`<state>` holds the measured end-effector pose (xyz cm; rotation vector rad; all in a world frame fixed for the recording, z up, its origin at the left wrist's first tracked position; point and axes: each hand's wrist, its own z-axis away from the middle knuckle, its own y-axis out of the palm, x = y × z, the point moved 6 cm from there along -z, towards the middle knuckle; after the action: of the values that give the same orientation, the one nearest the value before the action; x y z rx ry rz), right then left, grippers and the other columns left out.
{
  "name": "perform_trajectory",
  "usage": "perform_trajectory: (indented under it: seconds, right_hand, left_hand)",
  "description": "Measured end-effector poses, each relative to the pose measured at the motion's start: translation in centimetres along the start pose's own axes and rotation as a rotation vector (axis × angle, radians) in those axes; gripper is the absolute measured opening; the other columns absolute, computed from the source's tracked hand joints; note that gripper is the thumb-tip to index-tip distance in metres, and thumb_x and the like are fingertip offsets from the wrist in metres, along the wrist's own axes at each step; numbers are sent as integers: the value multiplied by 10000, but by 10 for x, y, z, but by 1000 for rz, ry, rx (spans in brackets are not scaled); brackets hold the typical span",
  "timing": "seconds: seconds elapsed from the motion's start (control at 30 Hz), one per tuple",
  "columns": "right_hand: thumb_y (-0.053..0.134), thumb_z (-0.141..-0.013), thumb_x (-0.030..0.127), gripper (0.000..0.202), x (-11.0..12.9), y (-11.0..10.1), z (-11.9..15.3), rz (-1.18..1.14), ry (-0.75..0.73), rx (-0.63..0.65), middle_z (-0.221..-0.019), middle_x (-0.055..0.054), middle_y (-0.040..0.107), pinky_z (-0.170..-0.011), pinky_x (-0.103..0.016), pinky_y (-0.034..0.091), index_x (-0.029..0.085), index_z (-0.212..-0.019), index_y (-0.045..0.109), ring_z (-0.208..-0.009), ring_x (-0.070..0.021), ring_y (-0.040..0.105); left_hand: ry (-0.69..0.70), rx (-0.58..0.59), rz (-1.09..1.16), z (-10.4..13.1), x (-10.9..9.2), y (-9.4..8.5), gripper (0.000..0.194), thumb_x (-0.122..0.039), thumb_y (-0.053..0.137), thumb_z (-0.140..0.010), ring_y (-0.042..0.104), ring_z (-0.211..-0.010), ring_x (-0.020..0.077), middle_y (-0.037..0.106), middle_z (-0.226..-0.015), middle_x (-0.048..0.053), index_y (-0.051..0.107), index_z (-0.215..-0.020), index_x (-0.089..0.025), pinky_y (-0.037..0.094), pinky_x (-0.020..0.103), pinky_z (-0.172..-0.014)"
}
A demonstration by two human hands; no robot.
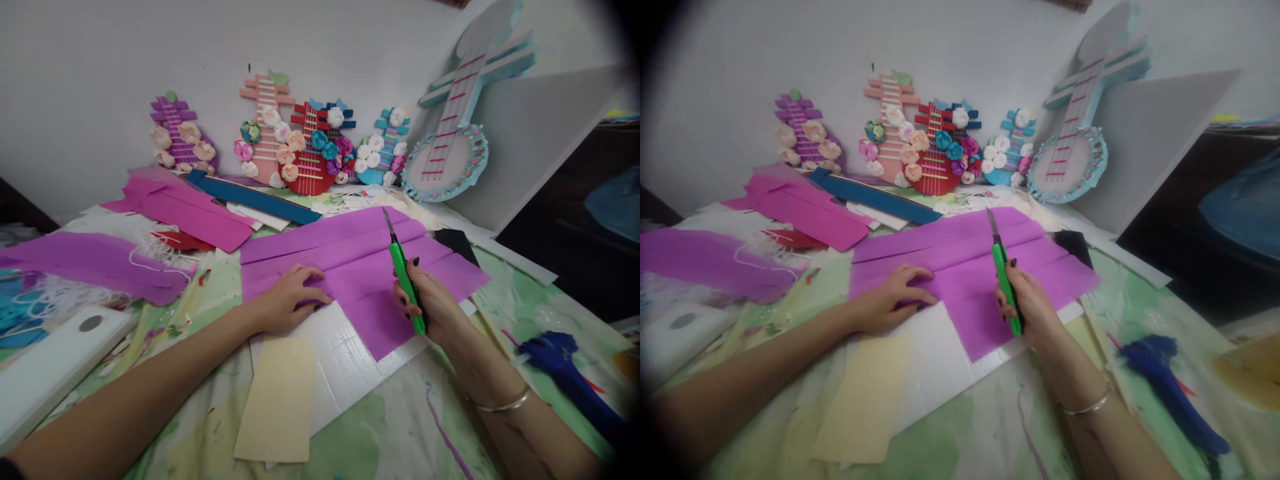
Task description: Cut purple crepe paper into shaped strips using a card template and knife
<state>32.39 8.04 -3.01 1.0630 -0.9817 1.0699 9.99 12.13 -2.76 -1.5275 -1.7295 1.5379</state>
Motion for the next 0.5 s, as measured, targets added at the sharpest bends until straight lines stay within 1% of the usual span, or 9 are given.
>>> perform_trajectory:
  seconds: [0.07,0.13,0.23,0.3,0.33,0.4,0.5]
  right_hand:
    - [574,-799,649,447,0,2,-1,5,-2,20,-479,74,471,-343,-194,281,205,-833,523,-312,-44,295]
    - [566,-811,628,439,0,4,-2,-11,-11,50,-508,61,490,-363,-210,319,195,-890,568,-332,-57,334]
    - [644,-779,501,341,0,5,-3,-71,-21,70,-625,1,579,-444,-244,421,173,-868,605,-438,-94,472]
    - [694,-741,393,259,1,6,-3,-117,-31,73,-714,-29,616,-504,-259,465,170,-844,611,-525,-114,530]
    - [705,-732,355,234,1,5,-2,-136,-38,71,-733,-27,614,-512,-257,468,173,-842,609,-538,-112,529]
    - [710,-736,329,213,2,4,-2,-159,-49,56,-716,-5,584,-481,-233,444,181,-842,600,-507,-87,485]
    - [693,-769,384,237,1,-1,-4,-148,-50,24,-637,25,526,-406,-193,369,185,-813,574,-437,-54,399]
  left_hand:
    - [-5,2,4,0,2,0,329,-123,555,-846,449,-1215,293,507,-1298,113,706,-1100,-268,385,508,-1017]
    - [-4,-5,16,0,4,0,327,-122,568,-840,451,-1219,294,508,-1300,111,713,-1092,-273,384,510,-1018]
    - [22,-57,56,2,3,-4,282,-116,583,-833,468,-1196,278,537,-1260,102,737,-1021,-260,390,494,-1016]
    - [34,-106,87,3,2,-8,234,-113,593,-827,492,-1158,259,566,-1207,94,748,-949,-240,409,463,-1001]
    - [36,-122,98,4,1,-9,218,-111,597,-823,503,-1139,251,576,-1184,91,749,-924,-232,418,450,-992]
    - [36,-129,108,5,0,-10,214,-105,597,-819,515,-1116,243,586,-1158,89,746,-916,-223,425,441,-983]
    - [33,-106,111,6,-1,-9,243,-87,571,-835,515,-1123,237,585,-1168,88,741,-941,-224,414,444,-996]
